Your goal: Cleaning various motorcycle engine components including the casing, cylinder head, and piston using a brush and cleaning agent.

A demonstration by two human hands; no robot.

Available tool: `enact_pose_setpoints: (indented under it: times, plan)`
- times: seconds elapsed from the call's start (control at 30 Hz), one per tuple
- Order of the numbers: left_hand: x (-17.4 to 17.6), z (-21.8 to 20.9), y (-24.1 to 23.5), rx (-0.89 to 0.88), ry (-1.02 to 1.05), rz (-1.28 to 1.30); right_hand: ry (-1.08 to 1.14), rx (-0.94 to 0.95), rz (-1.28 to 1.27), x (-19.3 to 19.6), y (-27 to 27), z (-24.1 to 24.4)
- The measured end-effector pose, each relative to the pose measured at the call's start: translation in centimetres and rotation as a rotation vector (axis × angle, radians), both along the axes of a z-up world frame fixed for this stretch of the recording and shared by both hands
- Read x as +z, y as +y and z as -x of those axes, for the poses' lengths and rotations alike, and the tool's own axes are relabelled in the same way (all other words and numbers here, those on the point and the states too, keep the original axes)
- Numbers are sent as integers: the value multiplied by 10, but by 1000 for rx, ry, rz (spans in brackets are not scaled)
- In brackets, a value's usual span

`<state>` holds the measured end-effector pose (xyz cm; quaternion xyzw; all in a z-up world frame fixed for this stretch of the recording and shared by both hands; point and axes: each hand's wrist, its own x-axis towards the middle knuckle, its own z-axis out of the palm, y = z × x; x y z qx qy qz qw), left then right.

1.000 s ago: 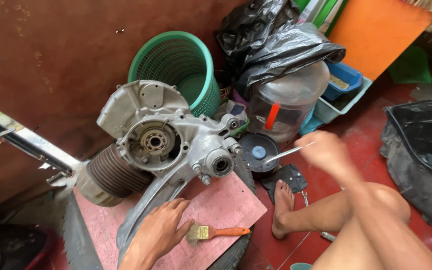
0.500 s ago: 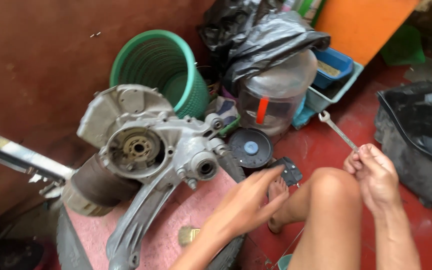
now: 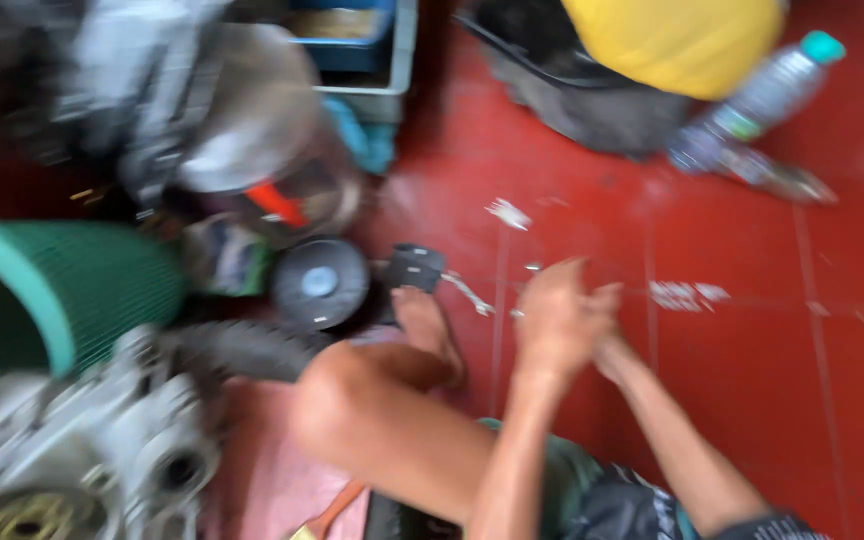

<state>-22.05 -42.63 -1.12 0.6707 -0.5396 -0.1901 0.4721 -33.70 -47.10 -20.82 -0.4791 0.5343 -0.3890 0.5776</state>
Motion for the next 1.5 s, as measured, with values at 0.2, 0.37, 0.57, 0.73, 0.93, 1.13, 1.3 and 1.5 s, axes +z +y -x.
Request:
enact_pose_setpoints:
  times: [0.2, 0.37, 0.57, 0.73, 0.93, 1.13, 1.3, 1.5]
  plan:
    - [-149, 13, 0, -422, -224, -902, 306, 1, -347, -144, -15, 60]
    - [-57, -23, 19, -344, -311, -826, 544, -36, -303, -259, -7, 83]
    - [146, -61, 111, -54, -9, 51, 992, 135, 128, -168, 14, 58]
    - [143, -91, 252, 344, -59, 280, 1045, 316, 535, -151, 17, 52]
    - [152, -140, 401, 988, -189, -43, 736, 100, 752, -48, -24, -16]
    - [102, -178, 456, 1156, -157, -171, -140, 815, 411, 164, 13, -131]
    - [93, -176, 479, 1153, -306, -342, 491, 1744, 1291, 220, 259, -222]
    - [102, -172, 541, 1375, -404, -302, 458, 1501, 1414, 135, 274, -212]
